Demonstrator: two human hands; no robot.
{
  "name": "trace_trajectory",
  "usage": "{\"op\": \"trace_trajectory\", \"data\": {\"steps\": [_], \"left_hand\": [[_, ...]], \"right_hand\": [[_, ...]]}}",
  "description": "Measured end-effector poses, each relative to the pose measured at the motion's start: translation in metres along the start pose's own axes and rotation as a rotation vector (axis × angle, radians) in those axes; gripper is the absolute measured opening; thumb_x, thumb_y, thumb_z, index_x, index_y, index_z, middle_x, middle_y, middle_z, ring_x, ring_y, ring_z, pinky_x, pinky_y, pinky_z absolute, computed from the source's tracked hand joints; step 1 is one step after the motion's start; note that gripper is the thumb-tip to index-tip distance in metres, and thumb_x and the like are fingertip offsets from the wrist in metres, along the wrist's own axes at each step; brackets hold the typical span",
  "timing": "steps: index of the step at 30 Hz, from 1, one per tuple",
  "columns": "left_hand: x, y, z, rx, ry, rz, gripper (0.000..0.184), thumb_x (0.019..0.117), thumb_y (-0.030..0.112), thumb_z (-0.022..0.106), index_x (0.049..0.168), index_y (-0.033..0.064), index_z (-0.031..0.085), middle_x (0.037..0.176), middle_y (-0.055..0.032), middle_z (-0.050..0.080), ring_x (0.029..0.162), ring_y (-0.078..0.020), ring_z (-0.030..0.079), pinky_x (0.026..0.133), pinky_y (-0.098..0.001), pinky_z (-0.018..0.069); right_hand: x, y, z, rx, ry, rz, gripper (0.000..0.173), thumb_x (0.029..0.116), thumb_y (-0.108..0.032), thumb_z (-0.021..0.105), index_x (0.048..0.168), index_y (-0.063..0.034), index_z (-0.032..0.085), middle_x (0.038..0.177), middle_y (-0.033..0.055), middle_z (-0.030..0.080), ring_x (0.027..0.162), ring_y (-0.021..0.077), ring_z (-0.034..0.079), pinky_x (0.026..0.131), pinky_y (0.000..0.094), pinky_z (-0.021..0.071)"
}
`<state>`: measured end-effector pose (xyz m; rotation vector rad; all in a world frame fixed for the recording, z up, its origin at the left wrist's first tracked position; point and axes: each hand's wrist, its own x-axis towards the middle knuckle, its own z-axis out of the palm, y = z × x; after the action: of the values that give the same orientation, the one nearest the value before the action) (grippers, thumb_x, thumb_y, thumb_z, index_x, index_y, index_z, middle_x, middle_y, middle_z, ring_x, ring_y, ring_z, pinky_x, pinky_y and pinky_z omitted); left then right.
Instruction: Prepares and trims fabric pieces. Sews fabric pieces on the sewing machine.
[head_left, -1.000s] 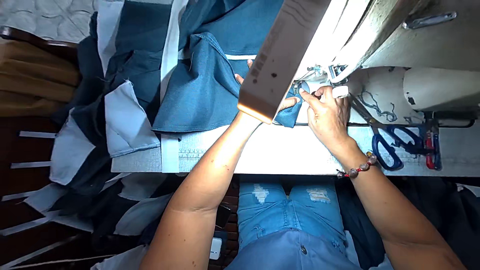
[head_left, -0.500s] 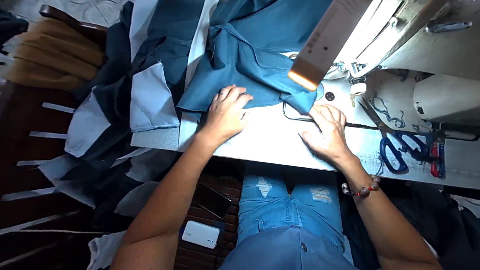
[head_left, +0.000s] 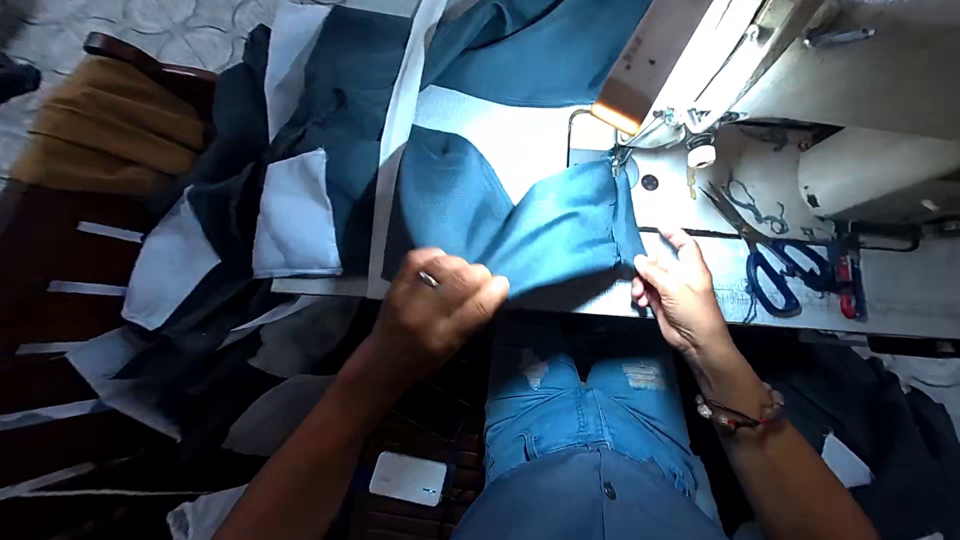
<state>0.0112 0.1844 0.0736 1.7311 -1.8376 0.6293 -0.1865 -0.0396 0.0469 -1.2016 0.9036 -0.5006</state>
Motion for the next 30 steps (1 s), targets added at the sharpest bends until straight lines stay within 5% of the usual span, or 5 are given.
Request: {"op": "trace_trajectory", "data": {"steps": [12, 15, 19, 23, 30], "left_hand": [[-0.014, -0.018, -0.011, 0.075, -0.119, 0.104, 0.019, 0.1007, 0.002, 0.055, 0.108, 0.0043, 0.072, 0.096, -0.0141, 0.069, 0.095, -0.0297, 0.064, 0.096, -0.0416, 0.0472], [-0.019, -0.039, -0.014, 0.146, -0.212, 0.008, 0.020, 0.0977, 0.000, 0.055, 0.107, 0.0014, 0.073, 0.096, -0.0186, 0.072, 0.092, -0.0368, 0.068, 0.092, -0.0502, 0.0491], [0.016, -0.011, 0.008, 0.123, -0.375, -0.382, 0.023, 0.0998, 0.010, 0.059, 0.117, 0.0047, 0.073, 0.114, -0.0236, 0.069, 0.118, -0.0496, 0.059, 0.108, -0.0722, 0.0308], [0.058, 0.036, 0.093, -0.065, -0.219, -0.206, 0.047, 0.0953, 0.015, 0.060, 0.143, 0.0204, 0.060, 0.147, -0.0142, 0.058, 0.146, -0.0444, 0.041, 0.113, -0.0769, 0.0182], [0.099, -0.001, 0.168, 0.015, 0.084, -0.003, 0.017, 0.0947, 0.001, 0.061, 0.100, 0.0088, 0.075, 0.083, -0.0085, 0.071, 0.088, -0.0303, 0.069, 0.105, -0.0572, 0.0394]], "right_hand": [[0.015, -0.017, 0.008, -0.941, -0.110, -0.284, 0.083, 0.0871, -0.008, 0.068, 0.159, -0.0122, 0.027, 0.126, 0.0275, 0.062, 0.102, 0.0468, 0.065, 0.078, 0.0623, 0.0527], [0.037, -0.020, 0.012, -0.899, -0.097, -0.268, 0.077, 0.0858, -0.003, 0.067, 0.155, -0.0051, 0.034, 0.133, 0.0270, 0.059, 0.105, 0.0392, 0.064, 0.086, 0.0559, 0.0514], [0.033, -0.014, 0.014, -0.860, -0.052, -0.313, 0.070, 0.0888, -0.002, 0.064, 0.152, -0.0038, 0.035, 0.092, 0.0235, 0.063, 0.069, 0.0328, 0.058, 0.063, 0.0498, 0.0504], [0.025, -0.013, 0.013, -0.374, -0.130, -0.140, 0.063, 0.0927, 0.004, 0.062, 0.149, -0.0135, 0.038, 0.091, 0.0063, 0.060, 0.054, 0.0051, 0.050, 0.046, 0.0194, 0.0444], [0.018, -0.015, 0.014, -0.205, -0.058, -0.067, 0.052, 0.0945, 0.009, 0.059, 0.138, -0.0155, 0.043, 0.081, 0.0035, 0.056, 0.049, 0.0054, 0.052, 0.044, 0.0189, 0.0481]]}}
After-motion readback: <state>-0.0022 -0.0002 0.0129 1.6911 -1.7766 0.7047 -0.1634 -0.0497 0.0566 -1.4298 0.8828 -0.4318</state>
